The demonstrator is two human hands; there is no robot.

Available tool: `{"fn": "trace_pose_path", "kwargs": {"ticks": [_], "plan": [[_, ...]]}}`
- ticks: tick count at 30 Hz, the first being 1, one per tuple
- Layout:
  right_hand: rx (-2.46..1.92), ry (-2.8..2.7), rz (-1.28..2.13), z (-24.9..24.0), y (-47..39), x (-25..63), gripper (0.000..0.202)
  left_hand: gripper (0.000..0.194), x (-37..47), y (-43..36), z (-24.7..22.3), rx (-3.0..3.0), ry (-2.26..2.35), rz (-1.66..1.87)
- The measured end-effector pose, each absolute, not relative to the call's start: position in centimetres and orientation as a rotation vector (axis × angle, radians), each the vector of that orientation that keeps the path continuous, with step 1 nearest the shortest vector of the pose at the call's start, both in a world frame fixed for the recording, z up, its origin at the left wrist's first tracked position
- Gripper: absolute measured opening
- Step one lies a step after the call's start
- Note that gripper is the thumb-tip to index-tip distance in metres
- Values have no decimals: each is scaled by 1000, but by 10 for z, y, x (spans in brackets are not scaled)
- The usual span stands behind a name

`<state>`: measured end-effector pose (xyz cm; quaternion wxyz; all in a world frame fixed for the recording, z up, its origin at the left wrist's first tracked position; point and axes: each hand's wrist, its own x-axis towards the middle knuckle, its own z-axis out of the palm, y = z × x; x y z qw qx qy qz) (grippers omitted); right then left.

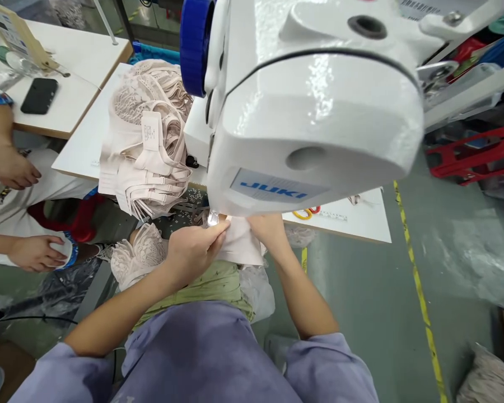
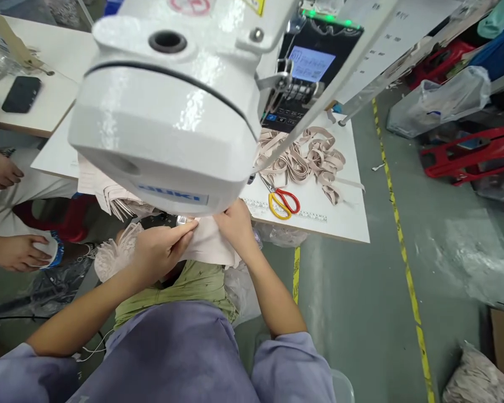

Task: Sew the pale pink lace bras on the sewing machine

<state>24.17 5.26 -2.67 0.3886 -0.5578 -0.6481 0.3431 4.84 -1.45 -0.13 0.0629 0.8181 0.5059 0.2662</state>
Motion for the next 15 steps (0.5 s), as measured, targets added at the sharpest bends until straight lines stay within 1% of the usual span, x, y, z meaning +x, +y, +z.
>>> {"fn": "trace_pose_path", "kwargs": {"ticks": [2,6,11,15], "plan": [[-1387,-1687,877,-28,57,242,17,32,48,-12,-1,2495,1537,797],[-1369,-1705,871,-29,62,242,29,31,47,-10,-1,2494,1556,807],[-1361,-1796,737,-30,65,241,34,31,47,-9,-1,2491,1578,774],[-1372,-1793,722,-32,65,242,37,31,46,-9,-2,2502,1574,770]]}}
